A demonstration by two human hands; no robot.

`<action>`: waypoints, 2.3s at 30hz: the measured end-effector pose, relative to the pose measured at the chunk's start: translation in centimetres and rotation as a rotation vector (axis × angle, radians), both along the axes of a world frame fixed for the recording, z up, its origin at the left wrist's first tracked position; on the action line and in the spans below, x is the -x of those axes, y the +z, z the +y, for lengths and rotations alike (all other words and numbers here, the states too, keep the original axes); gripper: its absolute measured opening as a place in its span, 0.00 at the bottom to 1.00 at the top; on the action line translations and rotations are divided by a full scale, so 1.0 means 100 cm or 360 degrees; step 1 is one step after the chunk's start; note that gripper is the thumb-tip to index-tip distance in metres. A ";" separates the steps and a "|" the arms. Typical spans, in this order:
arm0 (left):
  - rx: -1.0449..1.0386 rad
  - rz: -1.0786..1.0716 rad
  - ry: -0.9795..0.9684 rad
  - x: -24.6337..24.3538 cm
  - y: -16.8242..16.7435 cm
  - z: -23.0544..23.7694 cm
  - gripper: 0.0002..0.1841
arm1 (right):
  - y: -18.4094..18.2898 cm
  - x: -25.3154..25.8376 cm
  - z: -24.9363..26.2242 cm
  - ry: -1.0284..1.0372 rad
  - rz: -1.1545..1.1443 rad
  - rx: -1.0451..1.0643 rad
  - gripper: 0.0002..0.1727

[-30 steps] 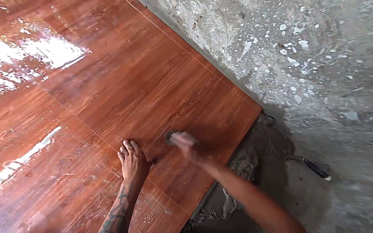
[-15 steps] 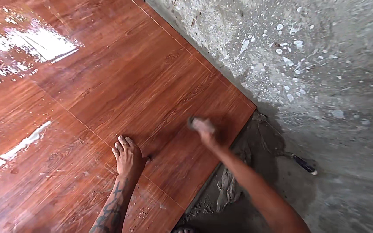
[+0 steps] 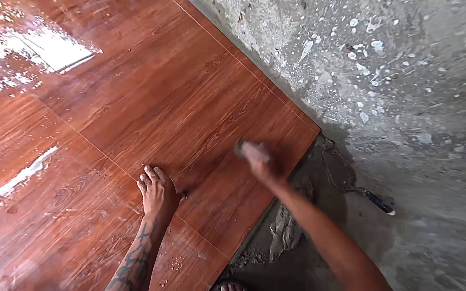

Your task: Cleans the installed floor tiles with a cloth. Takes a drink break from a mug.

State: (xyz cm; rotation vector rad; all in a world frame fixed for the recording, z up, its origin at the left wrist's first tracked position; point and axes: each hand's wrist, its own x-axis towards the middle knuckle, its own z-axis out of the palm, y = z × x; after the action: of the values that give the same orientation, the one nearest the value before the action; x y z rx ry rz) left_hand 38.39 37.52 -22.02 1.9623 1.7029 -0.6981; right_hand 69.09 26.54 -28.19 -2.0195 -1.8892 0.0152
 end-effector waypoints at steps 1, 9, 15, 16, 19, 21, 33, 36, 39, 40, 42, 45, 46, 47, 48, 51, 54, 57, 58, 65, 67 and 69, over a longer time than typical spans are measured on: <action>0.0003 0.0003 0.0002 -0.001 0.000 0.000 0.67 | 0.002 -0.039 0.027 -0.0286 -0.0021 0.0087 0.17; 0.0004 -0.0059 0.0022 0.002 0.003 -0.001 0.64 | 0.018 0.016 -0.014 -0.0378 0.0174 0.0243 0.19; -0.0011 -0.0111 0.0011 0.005 -0.001 -0.002 0.63 | 0.004 0.043 -0.088 0.0082 0.0086 0.0062 0.17; -0.0016 -0.0130 0.0015 0.007 -0.001 -0.004 0.63 | 0.004 0.013 -0.073 -0.0043 0.0048 0.0039 0.17; -0.0033 -0.0180 0.0015 0.010 -0.002 -0.005 0.63 | 0.008 -0.078 -0.022 -0.0516 0.0035 0.0105 0.20; -0.0045 -0.0216 0.0007 0.010 -0.003 -0.005 0.64 | 0.008 -0.122 0.002 -0.0899 0.0032 0.0082 0.20; -0.0096 -0.0237 -0.0006 0.013 -0.007 -0.005 0.65 | 0.011 -0.022 -0.102 -0.0260 -0.0003 0.0123 0.17; -0.0084 -0.0224 -0.0017 0.014 -0.008 -0.005 0.65 | 0.021 -0.120 -0.046 -0.0827 0.0047 0.0235 0.18; -0.0083 -0.0197 -0.0016 0.014 -0.008 -0.004 0.65 | 0.031 -0.146 -0.027 -0.1086 0.0058 0.0280 0.18; -0.0078 -0.0201 -0.0011 0.014 -0.007 -0.005 0.65 | 0.040 -0.120 -0.038 -0.1016 0.0063 0.0336 0.18; -0.0078 -0.0210 -0.0018 0.011 -0.006 -0.006 0.65 | 0.037 -0.045 -0.082 -0.0794 0.0123 0.0353 0.18; -0.0101 -0.0226 -0.0036 0.014 -0.005 -0.006 0.64 | 0.009 0.029 -0.138 -0.0436 0.0109 0.0134 0.17; -0.0101 -0.0233 -0.0037 0.015 -0.006 -0.007 0.64 | 0.008 0.024 -0.138 -0.0398 0.0062 0.0101 0.17; -0.0104 -0.0240 -0.0038 0.015 -0.006 -0.005 0.64 | 0.009 0.006 -0.129 -0.0425 -0.0002 0.0096 0.17; -0.0099 -0.0239 -0.0040 0.015 -0.006 -0.005 0.64 | 0.011 -0.017 -0.116 -0.0509 -0.0030 0.0133 0.17; -0.0089 -0.0237 -0.0031 0.014 -0.006 -0.005 0.64 | 0.025 -0.110 -0.059 -0.0867 -0.0016 0.0272 0.18; -0.0090 -0.0272 -0.0007 0.016 -0.007 -0.005 0.63 | 0.026 -0.148 -0.016 -0.1028 0.0032 0.0294 0.20; -0.0066 -0.0244 0.0002 0.015 -0.007 -0.005 0.64 | 0.024 -0.048 -0.046 -0.0796 0.0173 0.0234 0.18; -0.0062 -0.0242 0.0010 0.015 -0.007 -0.005 0.64 | 0.019 0.006 -0.074 -0.0661 0.0263 0.0234 0.18; -0.0073 -0.0201 0.0000 0.014 -0.009 -0.004 0.66 | 0.007 0.124 -0.185 0.0556 0.0510 0.0259 0.16; -0.0085 -0.0219 -0.0007 0.017 -0.009 -0.005 0.65 | 0.008 0.075 -0.151 0.0287 0.0319 0.0135 0.14; -0.0103 -0.0229 -0.0015 0.020 -0.009 -0.007 0.64 | 0.006 0.008 -0.113 -0.0130 0.0143 0.0067 0.14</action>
State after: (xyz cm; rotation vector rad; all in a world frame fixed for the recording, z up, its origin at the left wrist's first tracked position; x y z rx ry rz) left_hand 36.38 36.78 -22.95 2.0137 1.6492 -0.4975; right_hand 68.28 15.22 -27.59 -2.0862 -1.7647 0.1229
